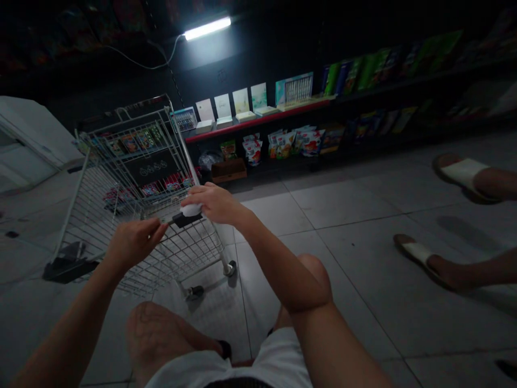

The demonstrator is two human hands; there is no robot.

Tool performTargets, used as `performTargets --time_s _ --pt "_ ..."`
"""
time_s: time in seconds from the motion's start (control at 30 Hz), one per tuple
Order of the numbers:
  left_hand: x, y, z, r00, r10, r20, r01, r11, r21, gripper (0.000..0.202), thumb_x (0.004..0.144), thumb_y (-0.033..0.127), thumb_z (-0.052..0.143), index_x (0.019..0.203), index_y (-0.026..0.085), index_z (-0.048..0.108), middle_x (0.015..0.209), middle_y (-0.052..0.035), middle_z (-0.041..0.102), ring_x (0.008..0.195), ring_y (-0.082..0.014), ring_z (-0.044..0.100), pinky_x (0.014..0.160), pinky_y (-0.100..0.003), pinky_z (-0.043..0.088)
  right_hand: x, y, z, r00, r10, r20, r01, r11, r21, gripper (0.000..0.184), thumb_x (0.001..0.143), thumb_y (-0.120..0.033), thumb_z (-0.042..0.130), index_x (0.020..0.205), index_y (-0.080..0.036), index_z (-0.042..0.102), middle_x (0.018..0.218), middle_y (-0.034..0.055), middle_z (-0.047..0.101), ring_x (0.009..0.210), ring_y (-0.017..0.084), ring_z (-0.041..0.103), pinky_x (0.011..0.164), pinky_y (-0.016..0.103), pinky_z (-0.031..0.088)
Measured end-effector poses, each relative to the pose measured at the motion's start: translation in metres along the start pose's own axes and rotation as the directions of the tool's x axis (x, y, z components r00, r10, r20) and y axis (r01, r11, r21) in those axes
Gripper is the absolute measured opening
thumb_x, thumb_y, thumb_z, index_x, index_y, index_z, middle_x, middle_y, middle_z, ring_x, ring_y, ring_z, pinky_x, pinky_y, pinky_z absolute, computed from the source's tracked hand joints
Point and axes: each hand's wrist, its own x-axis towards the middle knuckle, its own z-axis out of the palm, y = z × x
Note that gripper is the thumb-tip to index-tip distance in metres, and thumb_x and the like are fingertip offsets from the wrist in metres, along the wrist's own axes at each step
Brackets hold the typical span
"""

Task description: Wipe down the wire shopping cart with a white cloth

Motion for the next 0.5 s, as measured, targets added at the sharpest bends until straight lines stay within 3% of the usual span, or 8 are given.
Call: performTargets --time_s 0.1,0.2,0.27,0.37,0.43,0.5 --pt "-0.008 -0.003 -0.005 1.0 -0.004 0.023 0.006 0.998 -0.057 0.056 0.099 0.055 0.024 0.074 0.02 0.06 0.066 -0.004 0.064 0.058 -0.0163 0.056 0.057 -0.029 0.028 0.034 0.034 0.002 1.0 0.021 0.005 -0.022 0.992 0.126 0.054 0.072 0.007 0.043 0.107 -0.019 0.074 0.115 0.0022 0.068 0.11 0.013 0.06 0.103 0.03 0.043" --pt "-0.007 0.001 -0.012 0.999 -0.034 0.023 0.036 0.996 -0.081 0.056 0.097 0.06 0.028 0.075 0.02 0.06 0.073 -0.0051 0.067 0.067 -0.018 0.06 0.059 -0.029 0.031 0.053 0.055 0.022 0.966 0.192 -0.175 -0.161 0.971 0.174 0.053 0.071 0.004 0.044 0.109 -0.017 0.073 0.119 0.0041 0.066 0.113 0.016 0.06 0.107 0.032 0.042" --pt "-0.001 0.008 -0.016 0.999 -0.048 0.007 0.048 0.994 -0.099 0.053 0.096 0.061 0.031 0.088 0.019 0.063 0.085 -0.0066 0.071 0.079 -0.0208 0.064 0.063 -0.029 0.036 0.048 0.053 0.038 0.893 0.309 -0.329 -0.236 0.941 0.243 0.054 0.072 0.001 0.044 0.116 -0.016 0.071 0.123 0.0055 0.063 0.117 0.017 0.058 0.109 0.034 0.042" --pt "0.015 0.024 -0.02 0.999 -0.01 0.034 0.014 0.992 -0.126 0.047 0.099 0.054 0.032 0.115 0.02 0.06 0.105 -0.008 0.072 0.095 -0.0234 0.066 0.07 -0.03 0.04 0.017 0.029 0.066 0.735 0.396 -0.55 -0.229 0.909 0.349 0.056 0.076 -0.003 0.04 0.124 -0.016 0.065 0.127 0.0076 0.059 0.122 0.017 0.055 0.111 0.033 0.042" --pt "0.026 0.032 -0.02 0.993 0.042 0.114 -0.028 0.992 -0.122 0.044 0.101 0.049 0.028 0.114 0.021 0.059 0.103 -0.0083 0.073 0.093 -0.0239 0.068 0.069 -0.031 0.041 -0.012 0.007 0.092 0.624 0.394 -0.675 -0.221 0.917 0.331 0.057 0.081 -0.007 0.039 0.133 -0.018 0.059 0.131 0.0088 0.056 0.128 0.019 0.051 0.114 0.035 0.039" --pt "0.034 0.038 -0.019 0.983 0.07 0.171 -0.052 0.993 -0.105 0.045 0.102 0.047 0.024 0.104 0.02 0.06 0.096 -0.0088 0.073 0.085 -0.0244 0.069 0.065 -0.031 0.039 -0.043 -0.011 0.126 0.576 0.376 -0.726 -0.268 0.926 0.266 0.061 0.086 -0.011 0.039 0.146 -0.021 0.045 0.139 0.01 0.051 0.133 0.021 0.046 0.116 0.041 0.038"
